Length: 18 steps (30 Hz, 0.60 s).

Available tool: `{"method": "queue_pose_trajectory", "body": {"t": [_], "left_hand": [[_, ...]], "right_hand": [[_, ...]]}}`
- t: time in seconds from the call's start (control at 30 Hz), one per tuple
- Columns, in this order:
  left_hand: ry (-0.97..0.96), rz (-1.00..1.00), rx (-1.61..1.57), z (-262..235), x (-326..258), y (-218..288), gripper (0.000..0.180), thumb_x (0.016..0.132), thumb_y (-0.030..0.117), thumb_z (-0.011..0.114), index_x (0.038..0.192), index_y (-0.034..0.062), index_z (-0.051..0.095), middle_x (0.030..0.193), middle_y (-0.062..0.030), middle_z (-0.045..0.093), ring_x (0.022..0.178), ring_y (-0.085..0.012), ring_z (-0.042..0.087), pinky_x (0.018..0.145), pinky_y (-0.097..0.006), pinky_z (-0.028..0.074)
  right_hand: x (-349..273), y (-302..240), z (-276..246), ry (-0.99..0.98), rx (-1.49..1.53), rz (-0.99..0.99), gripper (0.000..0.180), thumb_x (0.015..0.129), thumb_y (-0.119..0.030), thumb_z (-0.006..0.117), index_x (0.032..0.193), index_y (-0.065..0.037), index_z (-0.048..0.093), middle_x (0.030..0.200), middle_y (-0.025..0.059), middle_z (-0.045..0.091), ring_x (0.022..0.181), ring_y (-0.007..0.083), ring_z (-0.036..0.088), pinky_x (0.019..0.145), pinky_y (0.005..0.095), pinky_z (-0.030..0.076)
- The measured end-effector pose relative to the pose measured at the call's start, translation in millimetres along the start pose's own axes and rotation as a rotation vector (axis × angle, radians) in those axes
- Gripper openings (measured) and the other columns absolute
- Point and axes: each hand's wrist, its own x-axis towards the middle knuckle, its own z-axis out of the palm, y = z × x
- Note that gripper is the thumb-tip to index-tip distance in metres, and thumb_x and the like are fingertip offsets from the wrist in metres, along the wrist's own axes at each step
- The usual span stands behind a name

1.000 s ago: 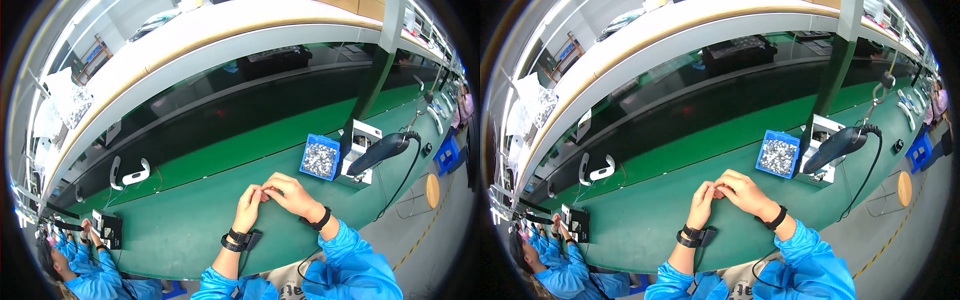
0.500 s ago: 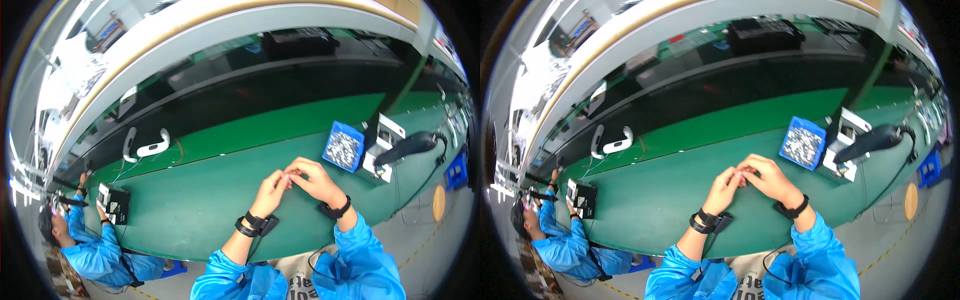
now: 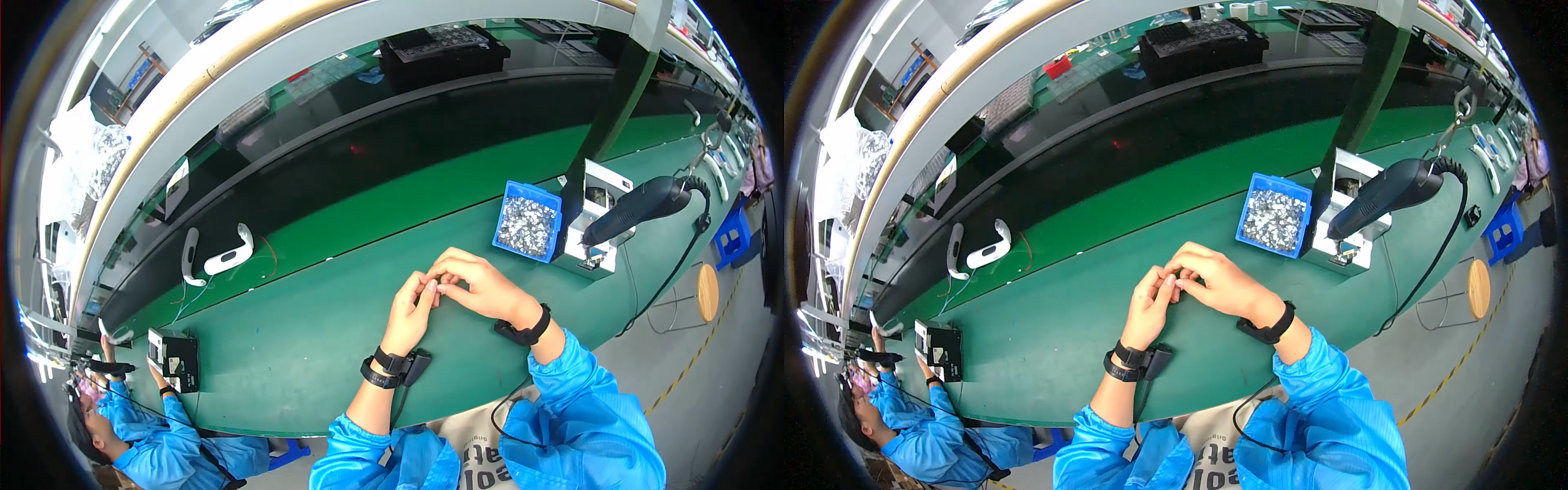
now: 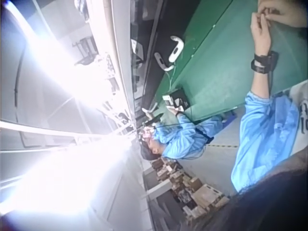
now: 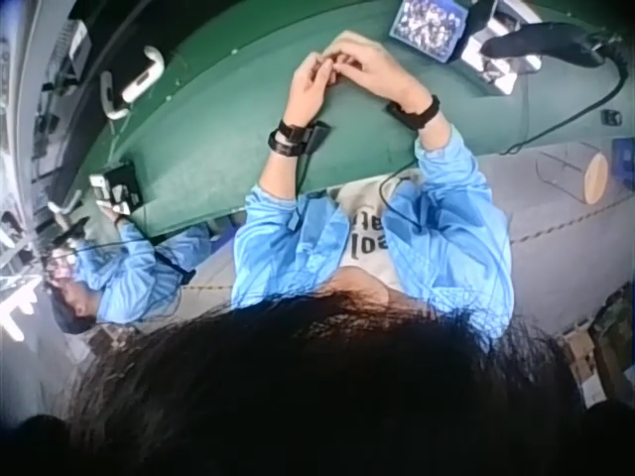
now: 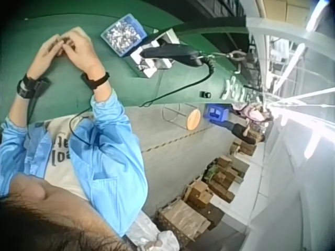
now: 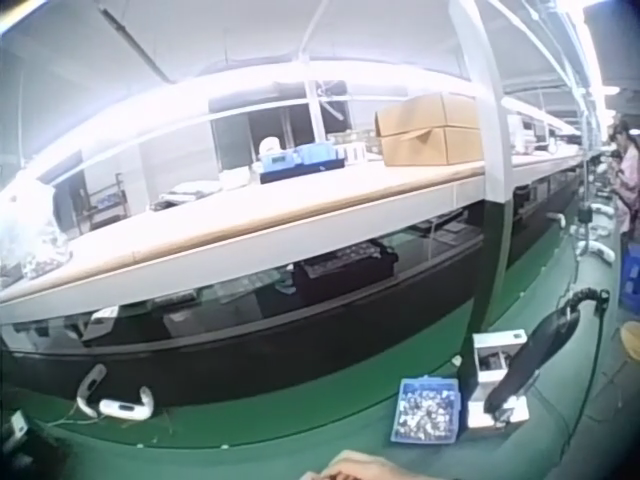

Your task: The person is assembling a small white plastic housing unit by driving screws with an electric screwdriver at a factory workstation.

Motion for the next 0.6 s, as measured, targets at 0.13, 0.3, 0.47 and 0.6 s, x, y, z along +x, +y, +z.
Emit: {"method": "queue_pose_trajectory", "body": {"t": [0.13, 0.3, 0.47, 0.6], "left_hand": [[0.001, 0.0, 0.02, -3, 0, -6, 0.018, 0.111, 0.016, 0.052, 0.099, 0.0045, 0.057, 0.079, 0.0023, 0.055, 0.074, -0.006, 0.049, 0.067, -0.024, 0.042], [0.007, 0.028, 0.0, -1, 1, -10, 0.018, 0.112, 0.016, 0.049, 0.099, 0.0052, 0.054, 0.08, 0.003, 0.051, 0.072, -0.006, 0.045, 0.065, -0.024, 0.039], [-0.004, -0.023, -0.009, -3, -1, -6, 0.021, 0.112, 0.018, 0.049, 0.095, 0.0061, 0.053, 0.081, 0.0029, 0.052, 0.075, -0.007, 0.045, 0.069, -0.024, 0.04], [-0.004, -0.034, -0.034, -6, -1, -7, 0.022, 0.112, 0.019, 0.049, 0.095, 0.0062, 0.054, 0.081, 0.0027, 0.052, 0.075, -0.0072, 0.046, 0.069, -0.025, 0.041]], "right_hand": [[0, 0, 5, 0.025, -0.123, -0.04, 0.018, 0.096, 0.0, 0.068, 0.114, 0.001, 0.069, 0.105, 0.0115, 0.065, 0.089, 0.0219, 0.069, 0.08, 0.0338, 0.057], [0, -3, 8, 0.05, -0.188, -0.071, 0.017, 0.094, 0.0, 0.069, 0.111, 0.0, 0.069, 0.098, 0.0114, 0.064, 0.082, 0.0225, 0.068, 0.074, 0.0343, 0.056], [-1, 0, 4, 0.064, -0.233, -0.045, 0.01, 0.092, -0.001, 0.071, 0.102, 0.0, 0.068, 0.09, 0.0099, 0.065, 0.078, 0.0205, 0.067, 0.069, 0.0331, 0.054], [1, -1, 6, 0.047, -0.237, -0.025, 0.008, 0.092, -0.003, 0.072, 0.098, 0.001, 0.068, 0.087, 0.0098, 0.066, 0.076, 0.0208, 0.067, 0.068, 0.0337, 0.054]]}}
